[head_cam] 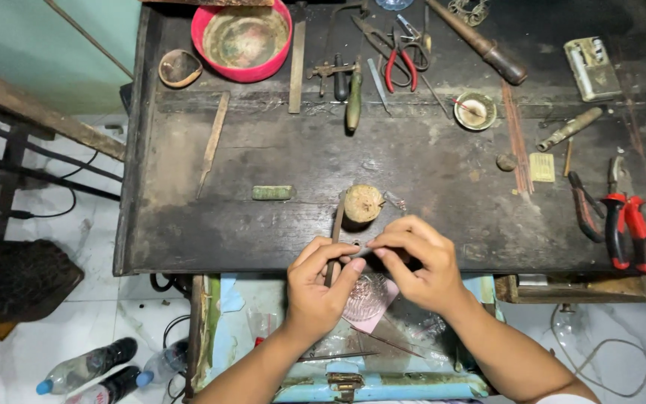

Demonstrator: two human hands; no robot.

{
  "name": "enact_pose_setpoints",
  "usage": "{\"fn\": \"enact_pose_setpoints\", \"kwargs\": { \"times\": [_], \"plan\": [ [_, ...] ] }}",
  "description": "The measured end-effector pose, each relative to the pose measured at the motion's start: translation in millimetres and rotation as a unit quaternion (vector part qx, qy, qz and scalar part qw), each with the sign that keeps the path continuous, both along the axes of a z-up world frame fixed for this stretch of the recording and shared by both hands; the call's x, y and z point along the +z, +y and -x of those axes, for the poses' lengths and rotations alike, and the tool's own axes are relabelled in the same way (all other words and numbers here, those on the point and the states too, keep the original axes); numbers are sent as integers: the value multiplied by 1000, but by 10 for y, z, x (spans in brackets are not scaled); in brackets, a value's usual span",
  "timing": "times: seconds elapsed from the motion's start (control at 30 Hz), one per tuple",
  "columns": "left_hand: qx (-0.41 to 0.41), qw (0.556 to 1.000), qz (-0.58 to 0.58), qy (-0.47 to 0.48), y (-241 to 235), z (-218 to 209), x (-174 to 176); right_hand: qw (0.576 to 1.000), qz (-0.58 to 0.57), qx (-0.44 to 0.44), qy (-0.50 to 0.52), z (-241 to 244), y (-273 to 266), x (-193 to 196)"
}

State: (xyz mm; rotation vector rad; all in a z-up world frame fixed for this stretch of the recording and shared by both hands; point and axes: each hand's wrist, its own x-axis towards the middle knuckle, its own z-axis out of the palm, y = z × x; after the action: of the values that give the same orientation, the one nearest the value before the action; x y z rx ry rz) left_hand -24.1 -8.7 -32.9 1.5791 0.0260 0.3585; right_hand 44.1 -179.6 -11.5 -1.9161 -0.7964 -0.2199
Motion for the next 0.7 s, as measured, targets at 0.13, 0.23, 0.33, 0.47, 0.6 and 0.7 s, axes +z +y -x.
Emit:
{"fn": "enact_pose_setpoints", "kwargs": {
  "times": [0.13,0.23,0.33,0.47,0.6,0.7],
  "plan": [
    [0,1000,19,6,10,-4,20,1000,-11,25,2,49,59,-39],
    [3,1000,13,-11,12,-8,24,999,-14,28,-11,69,88,-39],
    [0,1000,14,-7,18,-20,24,1000,-15,24,-12,73,103,-36],
    [-19,999,31,-25,27,-5,30,999,-29,13,5,111,129,11],
    [-33,998,48,-23,39,-23,10,999,-32,8,10,108,127,2],
    [-38,997,66,-26,31,-35,-38,999,-42,11,12,100,132,5]
  ]
}}
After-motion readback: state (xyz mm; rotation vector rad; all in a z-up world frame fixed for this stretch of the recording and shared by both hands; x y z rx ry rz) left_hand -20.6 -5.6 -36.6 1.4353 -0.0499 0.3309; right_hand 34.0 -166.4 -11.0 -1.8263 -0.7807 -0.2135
